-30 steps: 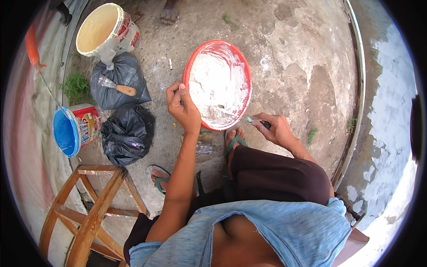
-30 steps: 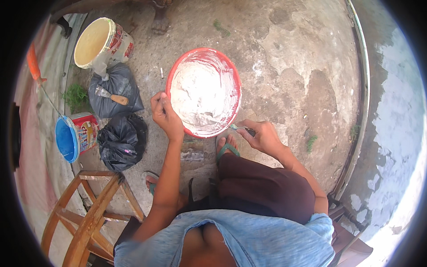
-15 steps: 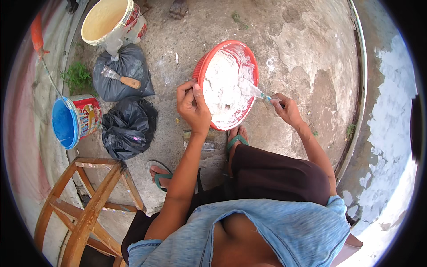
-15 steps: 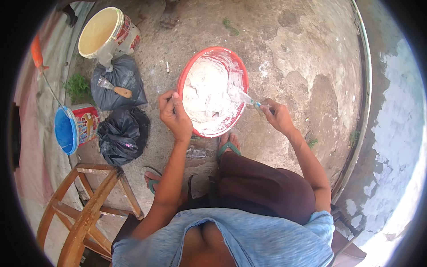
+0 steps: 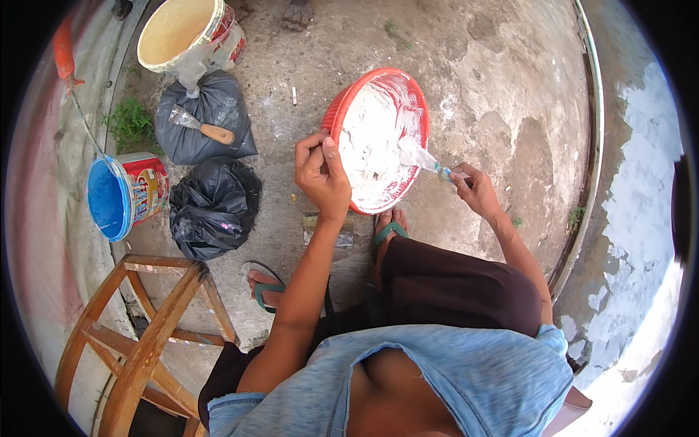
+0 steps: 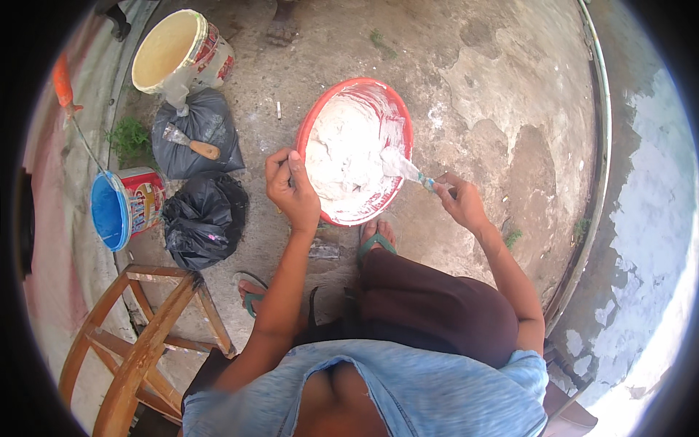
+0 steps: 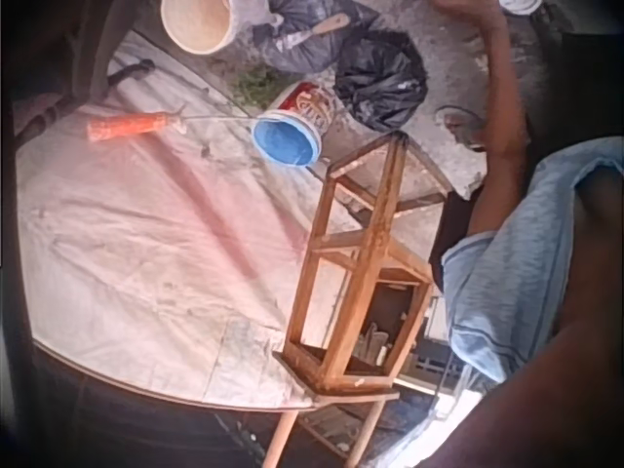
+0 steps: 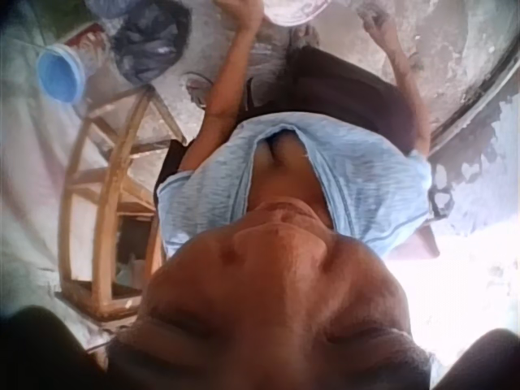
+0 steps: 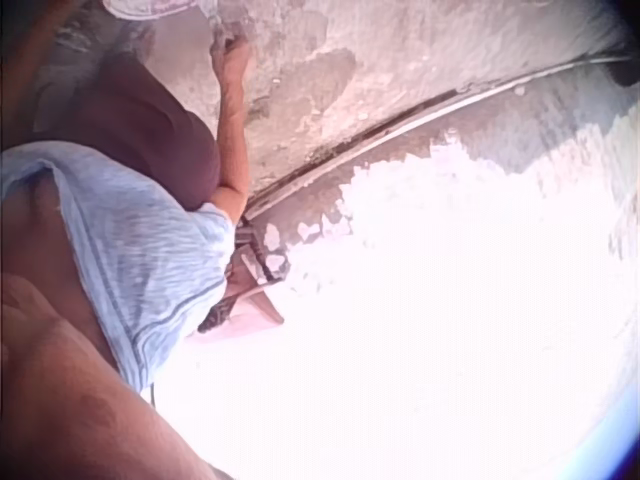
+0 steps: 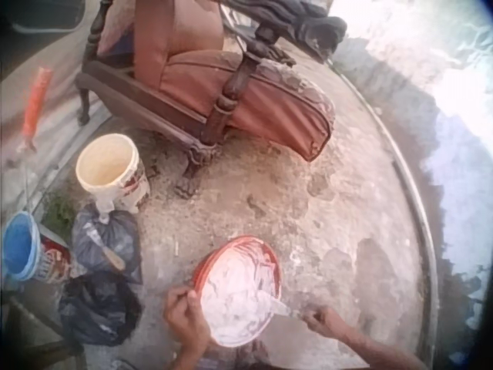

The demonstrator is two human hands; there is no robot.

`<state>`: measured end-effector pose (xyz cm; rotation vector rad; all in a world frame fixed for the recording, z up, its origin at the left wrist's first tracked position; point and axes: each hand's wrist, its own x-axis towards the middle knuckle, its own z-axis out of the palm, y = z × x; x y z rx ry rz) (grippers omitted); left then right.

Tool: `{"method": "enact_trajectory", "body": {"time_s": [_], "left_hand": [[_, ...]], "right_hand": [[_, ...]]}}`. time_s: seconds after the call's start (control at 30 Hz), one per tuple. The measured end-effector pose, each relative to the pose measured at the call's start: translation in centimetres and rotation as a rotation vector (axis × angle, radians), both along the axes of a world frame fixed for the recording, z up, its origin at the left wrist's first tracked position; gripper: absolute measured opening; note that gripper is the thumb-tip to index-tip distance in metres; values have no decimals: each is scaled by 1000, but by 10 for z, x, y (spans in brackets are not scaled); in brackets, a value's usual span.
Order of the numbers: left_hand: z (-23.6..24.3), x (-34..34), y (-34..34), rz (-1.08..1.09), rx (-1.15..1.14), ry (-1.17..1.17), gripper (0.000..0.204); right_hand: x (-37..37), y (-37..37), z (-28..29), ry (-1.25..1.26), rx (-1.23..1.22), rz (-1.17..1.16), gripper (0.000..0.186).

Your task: The person mixes a white paste in a red bucket using a green-handled tool. They add a dark powder from a black plastic bag and pour liquid from a blue bucket, then continue stirring until the mixture appears uniform. The person then carries the bucket and tool toward a wall.

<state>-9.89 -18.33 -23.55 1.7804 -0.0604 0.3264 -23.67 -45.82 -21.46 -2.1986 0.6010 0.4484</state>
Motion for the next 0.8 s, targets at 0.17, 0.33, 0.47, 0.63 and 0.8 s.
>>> {"method": "enact_trajectory", "body": {"time_s": [0.17,0.33,0.47,0.63,0.8], "left_hand": [[0,-6,-7,32,-71,36,26],[-8,-5,-4,29,-84,26,30],[-4,-4,-3,27,-117,32,30],[-7,-8,3,56,-87,44,30],[-11,-13,4,10,-32,27,31]], "right_hand": [[-23,38,2,197,388,-260,23],[-25,60,16,304,539,-281,24],[-16,60,22,245,446,-189,21],[-3,41,27,13,-116,90,20],[-5,45,32,308,213,-61,26]]}}
